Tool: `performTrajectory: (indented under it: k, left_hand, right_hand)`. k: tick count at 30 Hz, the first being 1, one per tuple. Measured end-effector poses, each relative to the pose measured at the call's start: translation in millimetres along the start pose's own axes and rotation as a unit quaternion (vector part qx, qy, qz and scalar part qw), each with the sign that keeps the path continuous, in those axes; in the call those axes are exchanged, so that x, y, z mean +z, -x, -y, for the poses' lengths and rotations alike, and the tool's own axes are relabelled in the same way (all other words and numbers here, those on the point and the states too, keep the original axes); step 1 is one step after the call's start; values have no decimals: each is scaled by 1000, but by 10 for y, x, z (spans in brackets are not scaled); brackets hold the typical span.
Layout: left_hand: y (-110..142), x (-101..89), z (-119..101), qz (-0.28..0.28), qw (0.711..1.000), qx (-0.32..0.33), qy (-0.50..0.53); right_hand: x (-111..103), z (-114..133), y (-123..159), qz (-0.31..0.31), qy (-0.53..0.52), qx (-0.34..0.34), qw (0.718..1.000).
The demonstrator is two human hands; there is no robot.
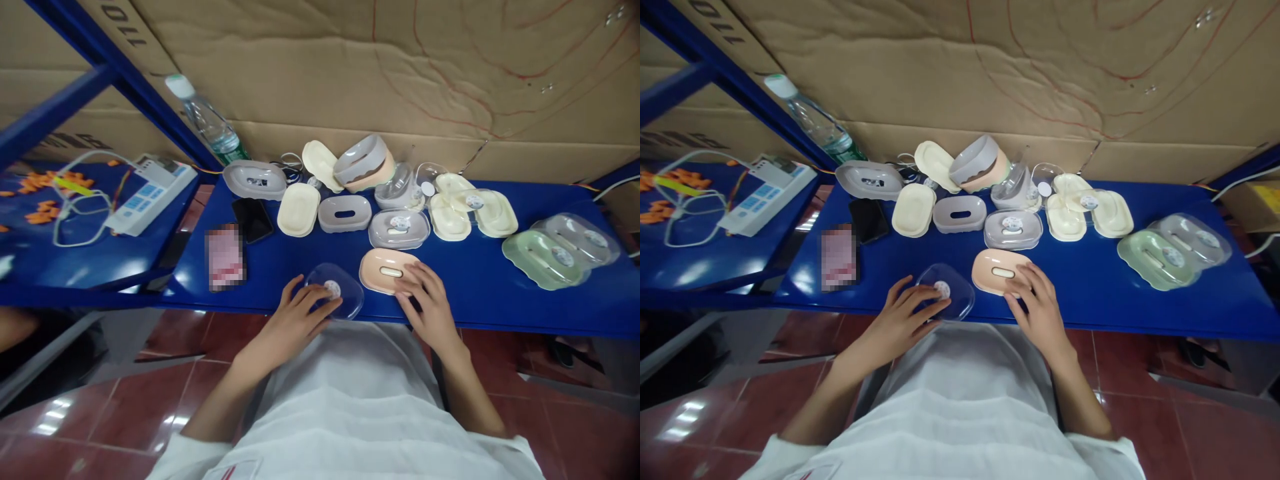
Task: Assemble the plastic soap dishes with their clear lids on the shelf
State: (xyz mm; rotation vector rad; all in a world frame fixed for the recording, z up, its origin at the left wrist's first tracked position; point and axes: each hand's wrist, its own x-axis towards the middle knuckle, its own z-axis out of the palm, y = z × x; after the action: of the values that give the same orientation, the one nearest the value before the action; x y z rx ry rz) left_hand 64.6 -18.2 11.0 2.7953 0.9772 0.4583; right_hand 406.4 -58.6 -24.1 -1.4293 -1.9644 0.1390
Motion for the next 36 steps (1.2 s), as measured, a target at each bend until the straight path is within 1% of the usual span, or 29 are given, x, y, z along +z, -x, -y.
performTrajectory:
  k: [3,5,7,8,10,12,14,16,18,20,24,26,30,33,36]
  left_hand:
    - [56,48,-36,-98,995,8,2]
    - [15,89,-10,-174,985,-17,11]
    - [-88,138,15,-238,969,-51,33]
    - [-159,164,18,-261,962,-66,47]
    - [-325,217,4,-283,953,-81,71]
    - [-490,264,-32,-269,957,-62,87]
    - [-613,303,-72,-240,966,-32,89]
    - [-669,337,-100,-224,971,-12,80]
    - [-661,364,-112,-215,974,-2,64]
    - [-618,376,-115,-193,980,15,49]
    - [-551,352,-122,-129,990,48,27]
    - [-549,341,-115,-111,992,58,25]
    - [-555,361,-37,-110,991,54,55]
    - [-544,380,48,-104,989,37,102]
    - [-536,375,100,-99,987,41,119]
  right_hand:
    - [6,36,14,-4,41,-1,999]
    - [-4,50,19,1,69,4,998]
    - [-8,67,4,18,56,-3,998]
    - [-5,82,-11,28,36,-11,999]
    - [15,128,-49,53,-5,-30,998]
    - [49,190,-83,88,-38,-35,995]
    - [90,243,-99,110,-67,-20,991]
    - [124,267,-95,95,-93,-1,991]
    - [142,260,-84,58,-112,5,992]
    - [142,242,-80,43,-120,1,992]
    - [124,229,-105,80,-91,-3,993]
    - [125,229,-112,71,-86,-8,994]
    - [146,225,-93,35,-88,-15,995]
    - [156,230,-84,42,-78,-9,996]
    - [151,242,-99,49,-76,-8,996]
